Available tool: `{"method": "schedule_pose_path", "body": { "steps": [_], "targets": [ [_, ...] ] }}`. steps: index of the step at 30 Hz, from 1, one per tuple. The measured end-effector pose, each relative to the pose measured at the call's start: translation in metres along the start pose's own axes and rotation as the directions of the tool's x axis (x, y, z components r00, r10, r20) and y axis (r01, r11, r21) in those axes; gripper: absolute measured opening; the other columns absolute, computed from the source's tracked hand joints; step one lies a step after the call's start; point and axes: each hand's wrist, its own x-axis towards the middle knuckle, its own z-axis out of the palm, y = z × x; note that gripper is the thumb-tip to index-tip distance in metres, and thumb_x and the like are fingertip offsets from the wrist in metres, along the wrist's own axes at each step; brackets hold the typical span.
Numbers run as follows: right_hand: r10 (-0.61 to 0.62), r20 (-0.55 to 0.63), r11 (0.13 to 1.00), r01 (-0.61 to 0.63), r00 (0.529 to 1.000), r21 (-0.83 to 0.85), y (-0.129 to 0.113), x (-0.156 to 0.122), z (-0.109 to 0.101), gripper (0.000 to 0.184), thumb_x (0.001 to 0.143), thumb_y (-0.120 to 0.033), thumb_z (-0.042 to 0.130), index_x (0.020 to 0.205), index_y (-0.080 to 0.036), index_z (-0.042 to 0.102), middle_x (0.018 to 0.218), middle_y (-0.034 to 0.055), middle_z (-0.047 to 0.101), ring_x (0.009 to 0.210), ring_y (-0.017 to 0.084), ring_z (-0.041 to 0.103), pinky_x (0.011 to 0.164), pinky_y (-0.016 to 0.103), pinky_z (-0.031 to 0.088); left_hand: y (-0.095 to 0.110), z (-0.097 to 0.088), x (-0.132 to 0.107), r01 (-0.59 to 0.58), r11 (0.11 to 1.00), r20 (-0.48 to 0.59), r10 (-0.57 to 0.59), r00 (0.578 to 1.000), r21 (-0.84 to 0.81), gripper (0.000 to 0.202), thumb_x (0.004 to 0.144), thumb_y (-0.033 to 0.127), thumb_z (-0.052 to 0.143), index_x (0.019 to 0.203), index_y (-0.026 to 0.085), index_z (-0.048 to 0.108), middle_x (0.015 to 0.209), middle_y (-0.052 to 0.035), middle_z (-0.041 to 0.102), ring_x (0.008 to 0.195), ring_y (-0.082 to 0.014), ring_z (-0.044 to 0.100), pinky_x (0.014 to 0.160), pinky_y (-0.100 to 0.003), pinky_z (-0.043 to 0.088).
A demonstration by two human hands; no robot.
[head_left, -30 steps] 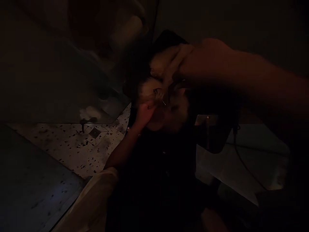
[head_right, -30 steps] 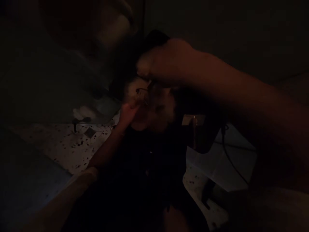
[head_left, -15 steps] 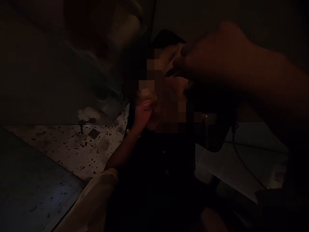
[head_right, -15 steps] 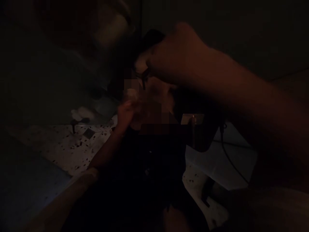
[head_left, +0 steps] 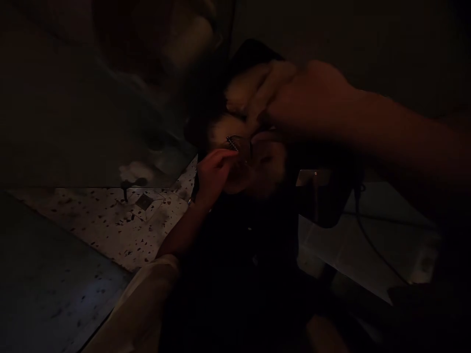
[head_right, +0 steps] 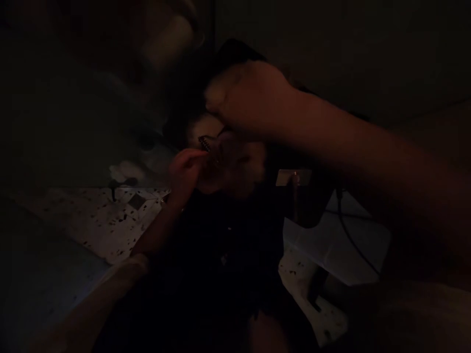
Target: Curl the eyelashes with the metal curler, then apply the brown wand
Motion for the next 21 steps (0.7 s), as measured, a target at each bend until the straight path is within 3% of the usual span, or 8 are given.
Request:
{"method": "schedule_pose_path", "body": {
  "steps": [5,11,16,21],
  "targets": [
    [0.038,0.059,0.999,-0.038,0.998,0.011,0.016,0.001,0.016,0.057,0.084,-0.068,0.057,0.117,-0.023,0.069,0.101,0.0077,0.07,0.096,0.028,0.063,0.076,0.042,0.053,-0.005,0.003,0.006,0.099,0.994,0.037,-0.097,0.995,-0.05,0.017,0.083,0.013,0.064,0.096,0.021,0.072,0.097,0.0005,0.071,0.093,-0.0129,0.067,0.085,-0.022,0.053],
    [0.106,0.052,0.985,-0.112,0.993,0.132,0.026,-0.006,0.039,0.056,0.083,-0.071,0.053,0.108,-0.026,0.074,0.106,0.0022,0.072,0.098,0.02,0.062,0.074,0.033,0.043,-0.018,0.005,-0.001,0.111,0.973,0.075,-0.098,0.992,-0.203,0.047,0.081,0.025,0.069,0.124,0.021,0.05,0.115,-0.0074,0.063,0.109,-0.0177,0.064,0.092,-0.027,0.054],
    [0.139,0.037,0.974,-0.144,0.99,0.177,0.026,-0.013,0.047,0.068,0.084,-0.075,0.044,0.104,-0.018,0.074,0.107,0.0049,0.072,0.101,0.02,0.06,0.077,0.034,0.039,-0.018,0.008,0.0,0.042,0.982,0.046,-0.035,0.998,-0.183,0.041,0.084,0.029,0.065,0.121,0.021,0.049,0.111,-0.0069,0.062,0.105,-0.0166,0.063,0.093,-0.027,0.053],
    [0.241,0.122,0.956,-0.257,0.963,0.143,0.024,-0.019,0.052,0.078,0.081,-0.082,0.042,0.105,-0.016,0.075,0.097,0.0104,0.071,0.092,0.026,0.064,0.075,0.035,0.042,-0.023,0.014,0.001,0.021,0.987,0.014,-0.019,1.0,-0.16,0.034,0.082,0.026,0.066,0.112,0.02,0.051,0.111,-0.0054,0.061,0.101,-0.0156,0.063,0.09,-0.026,0.052]
  ]
}}
